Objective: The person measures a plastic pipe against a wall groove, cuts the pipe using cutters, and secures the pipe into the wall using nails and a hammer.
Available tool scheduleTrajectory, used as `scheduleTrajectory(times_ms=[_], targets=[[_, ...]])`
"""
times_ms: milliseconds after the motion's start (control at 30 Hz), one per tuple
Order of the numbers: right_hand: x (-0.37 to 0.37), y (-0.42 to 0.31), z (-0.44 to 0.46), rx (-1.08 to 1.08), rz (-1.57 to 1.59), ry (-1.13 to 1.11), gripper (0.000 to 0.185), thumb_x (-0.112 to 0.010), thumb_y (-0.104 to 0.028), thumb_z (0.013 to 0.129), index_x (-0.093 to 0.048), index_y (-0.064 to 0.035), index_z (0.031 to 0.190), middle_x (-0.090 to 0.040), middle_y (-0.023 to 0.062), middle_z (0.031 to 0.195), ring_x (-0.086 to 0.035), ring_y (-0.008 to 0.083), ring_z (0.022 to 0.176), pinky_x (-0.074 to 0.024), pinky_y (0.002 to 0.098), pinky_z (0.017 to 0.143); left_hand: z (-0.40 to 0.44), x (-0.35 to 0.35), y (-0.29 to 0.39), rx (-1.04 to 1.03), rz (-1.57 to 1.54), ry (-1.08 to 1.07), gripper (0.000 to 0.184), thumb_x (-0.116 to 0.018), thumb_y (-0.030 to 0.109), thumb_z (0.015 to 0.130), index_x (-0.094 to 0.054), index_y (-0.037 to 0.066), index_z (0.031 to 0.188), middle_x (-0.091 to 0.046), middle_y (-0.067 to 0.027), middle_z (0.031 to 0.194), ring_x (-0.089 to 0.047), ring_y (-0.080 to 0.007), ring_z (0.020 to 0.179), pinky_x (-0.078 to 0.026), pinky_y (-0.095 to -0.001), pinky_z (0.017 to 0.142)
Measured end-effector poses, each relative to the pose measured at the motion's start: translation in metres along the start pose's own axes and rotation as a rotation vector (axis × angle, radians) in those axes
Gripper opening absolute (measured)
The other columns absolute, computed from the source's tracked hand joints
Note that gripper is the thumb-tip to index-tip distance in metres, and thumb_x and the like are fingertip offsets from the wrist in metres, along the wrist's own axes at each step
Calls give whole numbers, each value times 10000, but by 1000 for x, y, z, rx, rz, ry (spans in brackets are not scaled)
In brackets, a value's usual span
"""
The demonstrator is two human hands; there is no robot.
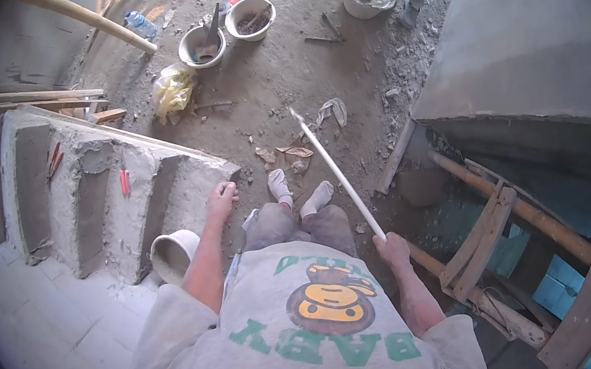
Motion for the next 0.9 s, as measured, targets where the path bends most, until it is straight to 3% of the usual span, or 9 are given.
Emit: scheduleTrajectory(times_ms=[133,400,500,600,900], targets=[[-5,-20,5,-73,-95,-90,492,-585,-444,840,-674,25,960,-668,264,955,-644,404,946,-487,497,845,9,39,-10,32,114,38,325,-599,296,928,-640,-7,1037,-677,-65,844,-622,-109,675,-505,-264,631],[-9,-83,23,1,-115,-151,456,-586,-409,841,-654,-4,1041,-655,246,1063,-621,395,1032,-480,482,891,26,73,-34,62,-18,53,305,-622,304,891,-652,3,936,-655,-38,748,-612,-106,638,-504,-279,617],[-1,-114,29,28,-133,-153,439,-588,-393,843,-645,-1,1032,-652,251,1058,-622,394,1028,-480,483,886,26,92,-27,52,8,69,323,-621,318,889,-660,3,945,-668,-49,766,-622,-117,648,-505,-284,630],[2,-130,37,121,-124,-51,386,-600,-337,808,-654,33,907,-662,268,927,-642,405,926,-487,478,829,24,105,-41,87,-50,96,334,-618,329,890,-665,3,948,-675,-55,779,-628,-124,656,-507,-290,640],[32,-167,41,163,-280,-30,366,-596,-329,798,-670,-2,945,-670,247,958,-642,389,952,-488,468,854,-16,131,-110,248,-252,158,314,-605,308,920,-649,4,986,-664,-57,814,-612,-114,666,-497,-271,629]])
Point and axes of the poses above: each hand's wrist, its own z-axis towards the middle knuckle, its own x-axis out of the back of the hand, y = z × x, the point moved 7 cm from there along z, towards the middle knuckle
